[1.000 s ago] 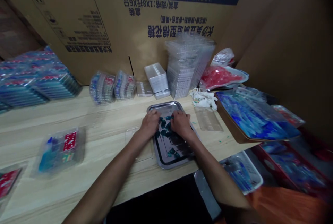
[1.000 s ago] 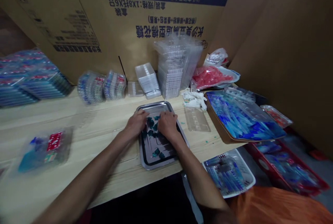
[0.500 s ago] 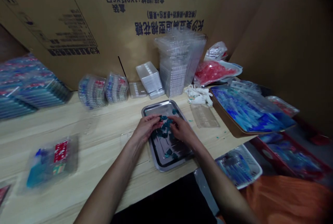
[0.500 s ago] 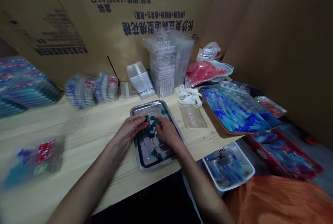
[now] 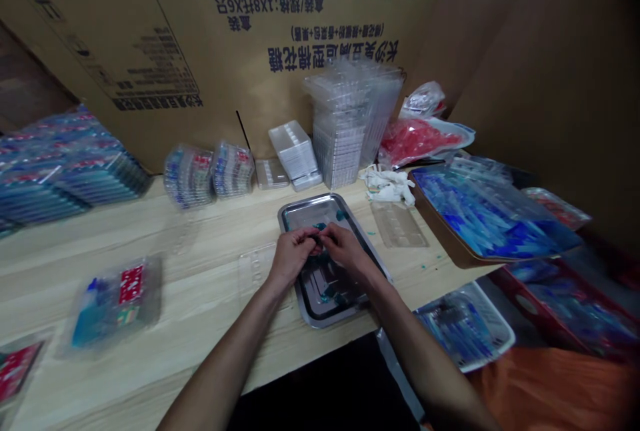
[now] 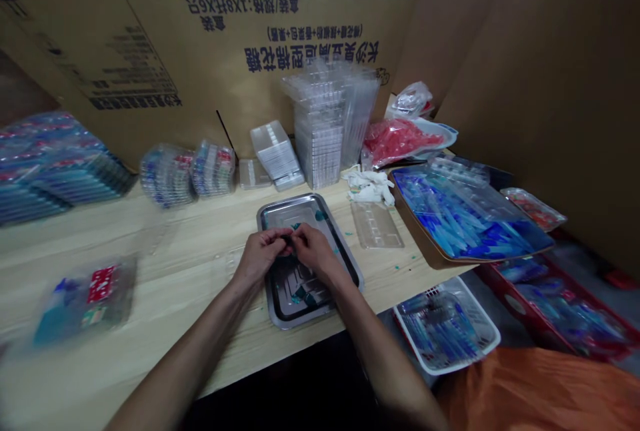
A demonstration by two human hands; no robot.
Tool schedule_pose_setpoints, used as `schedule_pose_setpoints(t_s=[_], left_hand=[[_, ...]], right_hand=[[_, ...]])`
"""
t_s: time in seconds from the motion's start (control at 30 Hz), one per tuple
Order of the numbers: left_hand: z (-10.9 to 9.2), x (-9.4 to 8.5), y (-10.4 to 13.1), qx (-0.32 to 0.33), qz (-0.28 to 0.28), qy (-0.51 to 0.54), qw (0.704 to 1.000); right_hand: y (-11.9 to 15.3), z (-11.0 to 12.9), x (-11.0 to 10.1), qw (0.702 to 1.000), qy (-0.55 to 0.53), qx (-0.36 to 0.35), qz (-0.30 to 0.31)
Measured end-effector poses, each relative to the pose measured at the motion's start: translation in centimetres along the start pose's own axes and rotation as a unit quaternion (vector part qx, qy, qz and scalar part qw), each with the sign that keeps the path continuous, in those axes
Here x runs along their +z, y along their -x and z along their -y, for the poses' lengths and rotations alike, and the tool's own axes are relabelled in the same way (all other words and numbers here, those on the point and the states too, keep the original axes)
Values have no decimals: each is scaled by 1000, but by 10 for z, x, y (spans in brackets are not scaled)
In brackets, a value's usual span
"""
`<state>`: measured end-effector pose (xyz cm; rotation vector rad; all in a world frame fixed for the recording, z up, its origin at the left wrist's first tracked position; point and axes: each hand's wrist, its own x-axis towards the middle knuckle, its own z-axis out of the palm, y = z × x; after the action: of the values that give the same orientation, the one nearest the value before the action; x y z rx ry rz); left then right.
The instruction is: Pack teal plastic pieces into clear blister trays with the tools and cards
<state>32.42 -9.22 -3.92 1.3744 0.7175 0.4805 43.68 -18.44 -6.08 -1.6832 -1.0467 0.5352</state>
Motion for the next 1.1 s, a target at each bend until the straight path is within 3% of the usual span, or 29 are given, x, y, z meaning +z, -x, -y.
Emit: schedule_pose_setpoints(t_s=[0.13, 0.37, 0.5, 0.6, 0.7, 0.87, 0.93, 1.1], left_hand=[[0, -2, 3, 7, 13, 18, 1000], [-3, -6, 6, 21, -17, 45, 999], [-11, -10, 11, -2, 5, 56, 998], [-12, -9, 16, 19, -4, 10, 1000], [-11, -4, 21, 81, -34, -103, 991], [-11, -2, 26, 181, -70, -283, 939], [-12, -4, 26, 186, -63, -295, 935], [-12, -9, 26, 136, -29, -226, 964]], right_hand=[[3, 0, -4, 1000, -24, -8, 3], [6, 7, -4, 999, -47, -4, -2], [5, 11, -5, 980, -184, 71, 25], [6, 13, -3, 960, -256, 104, 42], [6, 12, 1, 973, -213, 89, 13], [9, 6, 8, 994, -97, 52, -9], [10, 5, 8, 995, -86, 52, -6], [10, 0, 6, 992, -111, 64, 7]])
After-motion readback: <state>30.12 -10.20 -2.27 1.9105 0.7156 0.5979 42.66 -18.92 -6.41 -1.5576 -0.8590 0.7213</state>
